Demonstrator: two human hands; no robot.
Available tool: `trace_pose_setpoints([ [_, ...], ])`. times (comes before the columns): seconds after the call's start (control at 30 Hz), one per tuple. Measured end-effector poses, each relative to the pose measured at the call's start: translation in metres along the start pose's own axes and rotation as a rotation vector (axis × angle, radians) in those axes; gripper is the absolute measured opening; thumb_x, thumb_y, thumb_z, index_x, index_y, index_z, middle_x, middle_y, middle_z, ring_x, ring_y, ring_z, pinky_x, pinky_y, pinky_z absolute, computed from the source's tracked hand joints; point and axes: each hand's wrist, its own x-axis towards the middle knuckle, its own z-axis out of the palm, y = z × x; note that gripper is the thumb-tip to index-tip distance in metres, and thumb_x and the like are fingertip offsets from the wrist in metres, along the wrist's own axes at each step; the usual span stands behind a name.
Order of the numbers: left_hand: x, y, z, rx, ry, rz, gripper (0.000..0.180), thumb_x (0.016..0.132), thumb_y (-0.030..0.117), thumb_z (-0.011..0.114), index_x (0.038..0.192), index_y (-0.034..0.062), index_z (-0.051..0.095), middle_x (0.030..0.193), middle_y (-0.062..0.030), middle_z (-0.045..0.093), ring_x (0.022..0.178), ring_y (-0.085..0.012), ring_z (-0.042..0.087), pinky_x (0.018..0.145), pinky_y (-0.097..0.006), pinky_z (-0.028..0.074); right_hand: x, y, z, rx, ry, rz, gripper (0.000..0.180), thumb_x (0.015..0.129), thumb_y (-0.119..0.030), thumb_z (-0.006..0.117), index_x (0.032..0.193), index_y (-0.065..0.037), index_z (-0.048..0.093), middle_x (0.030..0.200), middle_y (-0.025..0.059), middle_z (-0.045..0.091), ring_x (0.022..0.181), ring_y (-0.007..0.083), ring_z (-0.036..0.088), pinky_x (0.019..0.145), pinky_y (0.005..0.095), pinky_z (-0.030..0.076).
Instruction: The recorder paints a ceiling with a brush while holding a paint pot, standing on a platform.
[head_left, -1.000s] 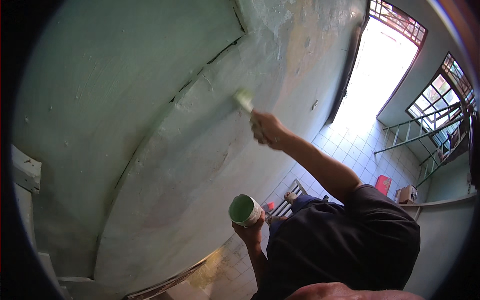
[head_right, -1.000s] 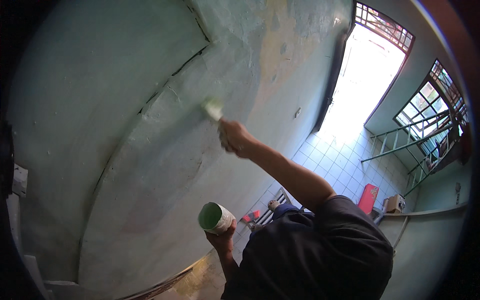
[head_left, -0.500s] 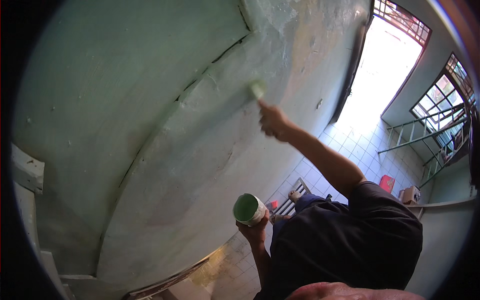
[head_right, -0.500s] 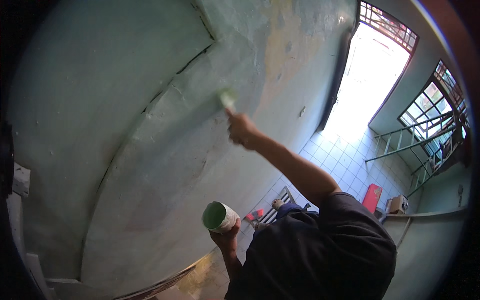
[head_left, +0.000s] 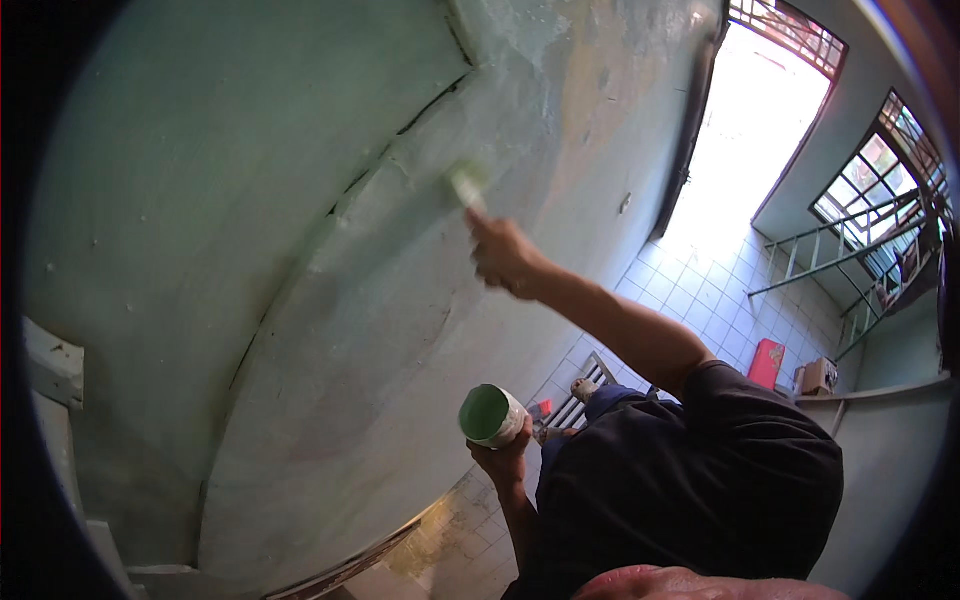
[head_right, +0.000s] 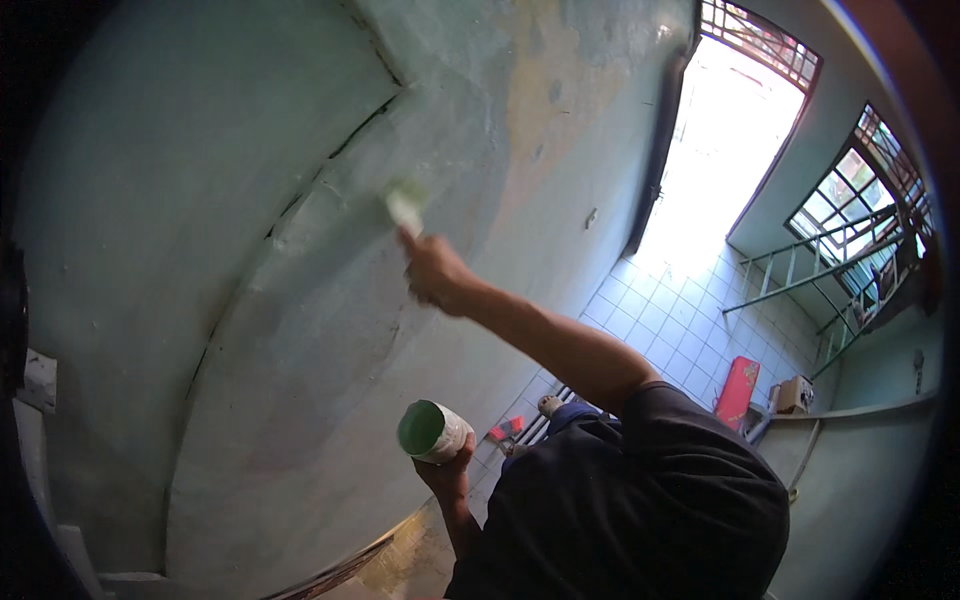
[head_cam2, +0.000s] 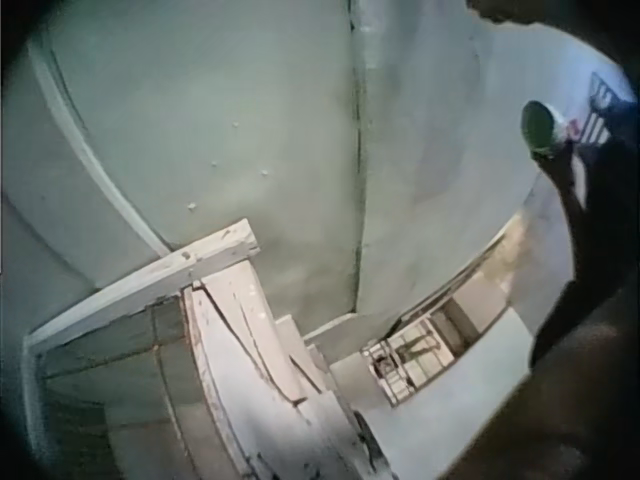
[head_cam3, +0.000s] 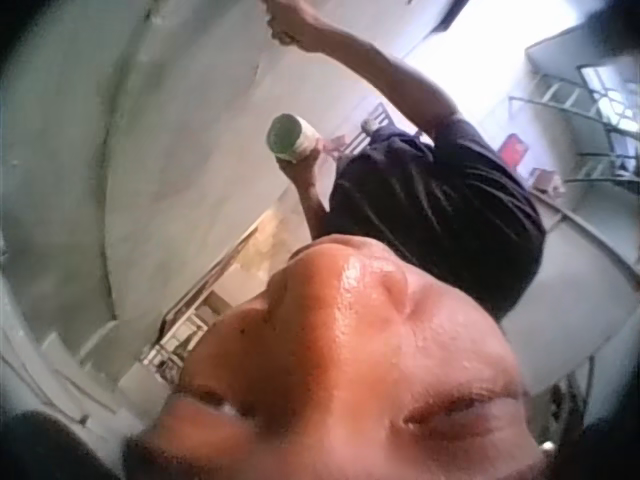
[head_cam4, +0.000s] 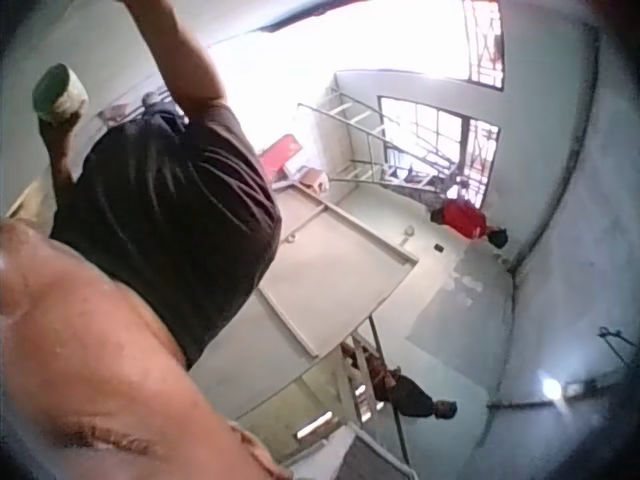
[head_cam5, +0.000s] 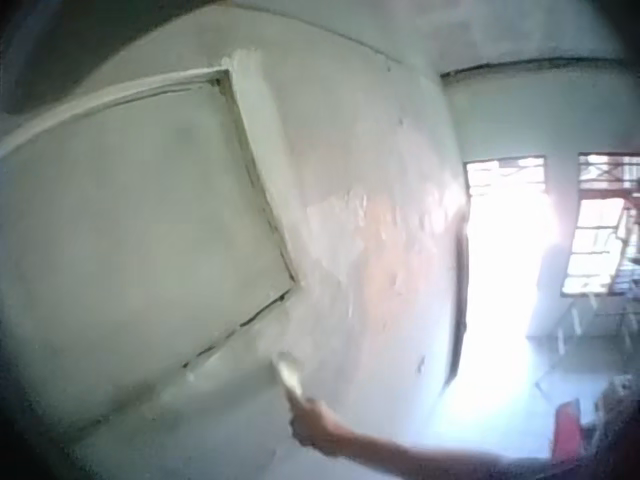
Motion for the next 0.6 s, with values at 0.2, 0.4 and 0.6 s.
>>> trace_pose_setpoints([
  [0.2, 0.005, -0.003, 0.002, -0.054, -0.068, -0.01, 0.076, 0.06, 0.026, 0.1, 0.121, -0.0015, 0.064, 0.112, -0.0134, 0.071, 0.099, -0.0261, 0.072, 0.09, -0.041, 0.058, -0.04, -0.038, -0.072, 0.306, -0.242, 0.218, 0.033, 0.105, -0.047, 0.059, 0.085, -0.021, 0.056, 0.06, -0.0078, 0.044, 0.039, 0.0073, 0.038, 0.035, 0.0229, 0.035],
  [0.4, -0.005, -0.002, -0.006, 0.064, -0.061, 0.02, 0.071, 0.065, 0.019, 0.096, 0.126, 0.0023, 0.062, 0.117, -0.0095, 0.068, 0.105, -0.0215, 0.069, 0.096, -0.038, 0.055, 0.012, -0.09, -0.051, 0.22, 0.322, -0.029, 0.048, 0.1, -0.06, 0.061, 0.081, -0.018, 0.048, 0.064, -0.0019, 0.044, 0.046, 0.0133, 0.043, 0.037, 0.0276, 0.029],
  [0.6, -0.003, 0.002, -0.005, 0.021, -0.107, -0.045, 0.073, 0.065, 0.019, 0.096, 0.127, 0.0025, 0.061, 0.117, -0.0093, 0.067, 0.104, -0.0219, 0.069, 0.096, -0.039, 0.055, -0.03, 0.021, -0.025, 0.116, -0.503, 0.281, 0.044, 0.104, -0.053, 0.058, 0.08, -0.018, 0.049, 0.061, -0.0061, 0.04, 0.041, 0.0075, 0.034, 0.035, 0.024, 0.023],
])
